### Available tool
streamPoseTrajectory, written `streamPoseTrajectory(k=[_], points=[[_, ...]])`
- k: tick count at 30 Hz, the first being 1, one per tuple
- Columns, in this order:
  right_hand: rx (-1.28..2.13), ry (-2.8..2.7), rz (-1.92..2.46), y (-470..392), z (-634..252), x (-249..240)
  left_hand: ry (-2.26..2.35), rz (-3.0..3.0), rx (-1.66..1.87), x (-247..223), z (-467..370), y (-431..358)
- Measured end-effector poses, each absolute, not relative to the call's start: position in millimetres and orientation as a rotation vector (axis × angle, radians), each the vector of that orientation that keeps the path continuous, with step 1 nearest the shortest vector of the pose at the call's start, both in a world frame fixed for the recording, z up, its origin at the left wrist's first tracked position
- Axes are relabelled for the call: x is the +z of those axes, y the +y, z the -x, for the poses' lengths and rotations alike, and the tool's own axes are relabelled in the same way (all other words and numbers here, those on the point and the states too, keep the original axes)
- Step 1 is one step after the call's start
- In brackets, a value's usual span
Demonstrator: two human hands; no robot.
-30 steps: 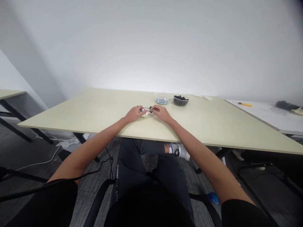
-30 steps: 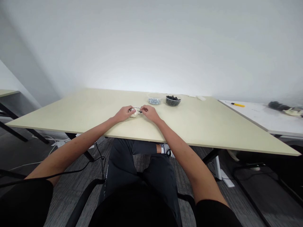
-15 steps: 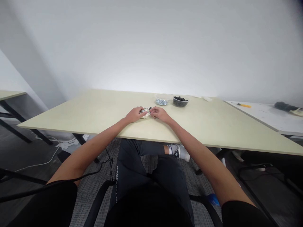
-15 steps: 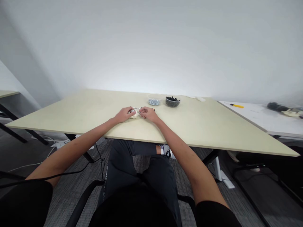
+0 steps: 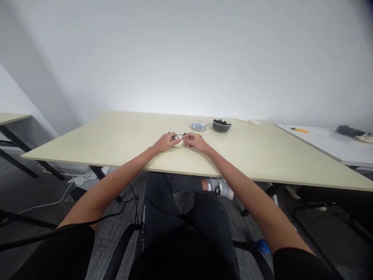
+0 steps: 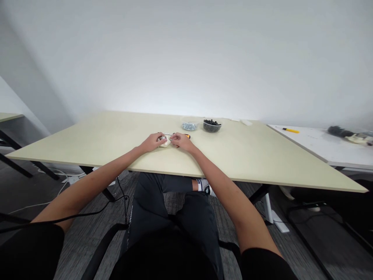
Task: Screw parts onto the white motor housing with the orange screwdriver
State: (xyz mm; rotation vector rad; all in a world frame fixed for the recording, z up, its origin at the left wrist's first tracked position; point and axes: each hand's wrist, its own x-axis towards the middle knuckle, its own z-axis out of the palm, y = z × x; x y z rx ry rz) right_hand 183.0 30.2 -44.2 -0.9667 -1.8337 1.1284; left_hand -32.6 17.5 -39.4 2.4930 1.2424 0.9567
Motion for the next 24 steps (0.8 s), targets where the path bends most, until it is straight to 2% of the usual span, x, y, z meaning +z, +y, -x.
streamPoseTrajectory(k=[24], points=[[1.008, -1.922, 1.061, 26.9, -182.4, -40.7, 1.258, -2.498, 0.944, -40.3, 32.5, 18.2]])
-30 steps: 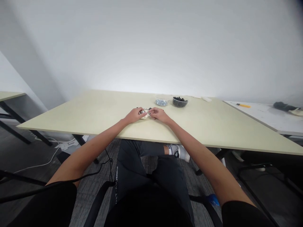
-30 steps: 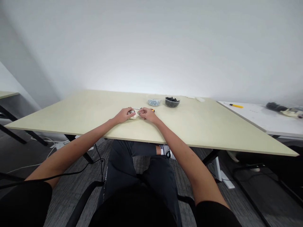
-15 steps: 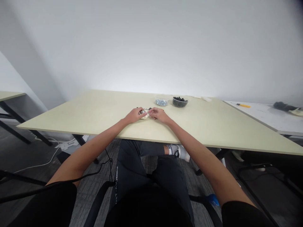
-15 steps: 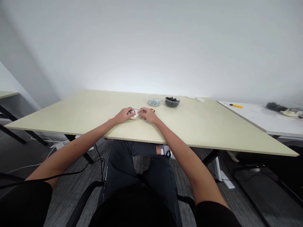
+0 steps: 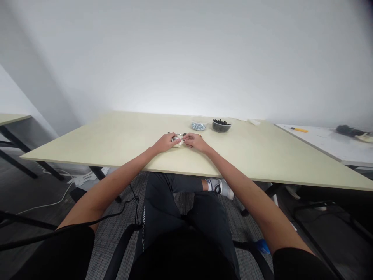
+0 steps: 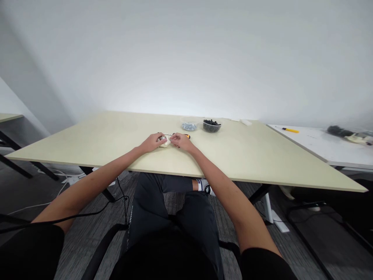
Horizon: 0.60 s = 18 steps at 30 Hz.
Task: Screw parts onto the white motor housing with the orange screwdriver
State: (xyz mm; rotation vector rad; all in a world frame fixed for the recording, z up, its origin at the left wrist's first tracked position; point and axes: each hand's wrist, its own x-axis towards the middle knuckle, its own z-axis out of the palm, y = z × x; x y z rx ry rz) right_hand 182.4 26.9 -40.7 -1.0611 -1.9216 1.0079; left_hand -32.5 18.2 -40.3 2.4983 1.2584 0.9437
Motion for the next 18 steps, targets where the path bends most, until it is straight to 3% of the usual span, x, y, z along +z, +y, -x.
streamPoseTrajectory(k=[5, 13, 18], points=[[0.816, -1.975, 1.119, 27, -182, -41, 1.263, -2.495, 0.928, -39, 32, 16], [0.146, -1.948, 1.299, 35, -193, -41, 1.288, -2.504, 0.92, -39, 31, 16], [0.015, -2.08, 1.44, 42, -195, -50, 1.288, -2.511, 0.913, -39, 32, 16]])
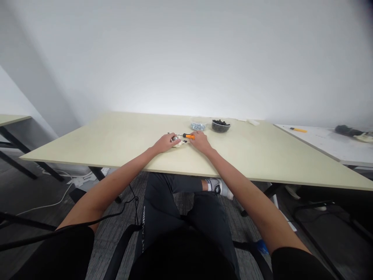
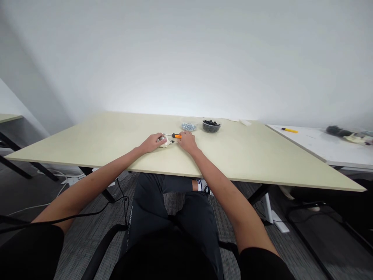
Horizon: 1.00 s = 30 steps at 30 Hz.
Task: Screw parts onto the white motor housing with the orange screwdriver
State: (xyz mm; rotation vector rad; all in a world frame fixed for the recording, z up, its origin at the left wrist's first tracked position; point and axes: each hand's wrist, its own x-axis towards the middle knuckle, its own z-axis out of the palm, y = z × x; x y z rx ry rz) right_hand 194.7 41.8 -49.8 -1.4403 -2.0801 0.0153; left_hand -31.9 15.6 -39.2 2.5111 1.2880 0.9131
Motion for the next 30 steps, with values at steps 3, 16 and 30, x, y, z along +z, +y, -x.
streamPoseTrajectory(k=[3, 16, 30], points=[[-0.027, -2.117, 1.483, 43, -195, -51, 1.293, -2.512, 0.904, -39, 32, 15], [-0.136, -2.051, 1.48, 35, -190, -42, 1.284, -2.505, 0.911, -39, 32, 14], [-0.103, -2.098, 1.687, 34, -194, -41, 1.284, -2.496, 0.905, -38, 30, 14]])
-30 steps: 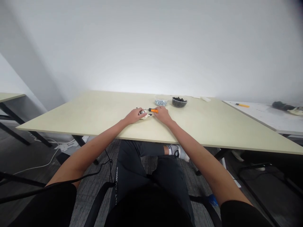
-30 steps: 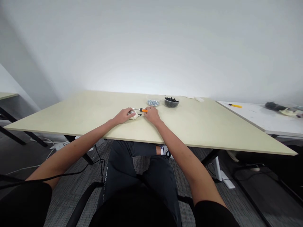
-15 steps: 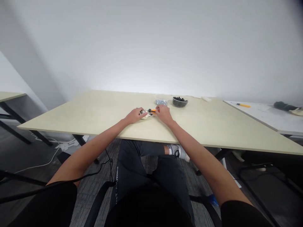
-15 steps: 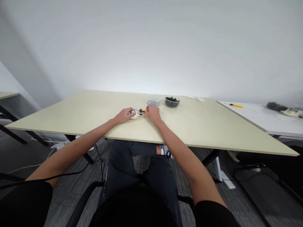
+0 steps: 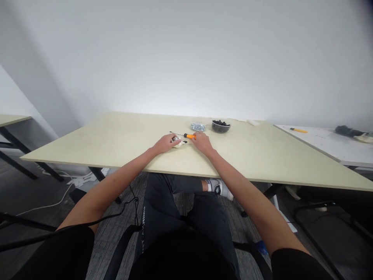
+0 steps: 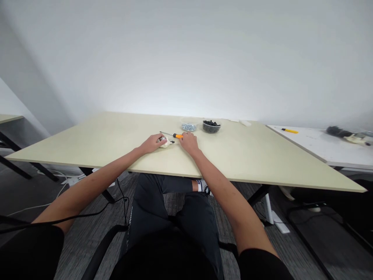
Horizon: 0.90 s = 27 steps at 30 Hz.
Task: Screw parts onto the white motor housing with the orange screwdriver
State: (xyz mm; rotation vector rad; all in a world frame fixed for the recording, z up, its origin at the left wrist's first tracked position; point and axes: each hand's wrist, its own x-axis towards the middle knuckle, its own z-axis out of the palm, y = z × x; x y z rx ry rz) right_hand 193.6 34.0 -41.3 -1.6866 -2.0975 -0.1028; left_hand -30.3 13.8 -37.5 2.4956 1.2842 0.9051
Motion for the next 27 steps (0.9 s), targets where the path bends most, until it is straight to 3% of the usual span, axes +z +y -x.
streamPoseTrajectory(k=[14, 27], points=[[-0.004, -2.081, 1.763, 36, -196, -48, 1.288, -2.462, 0.896, -37, 30, 13], [-0.119, -1.996, 1.521, 32, -193, -37, 1.276, -2.479, 0.914, -38, 30, 14]])
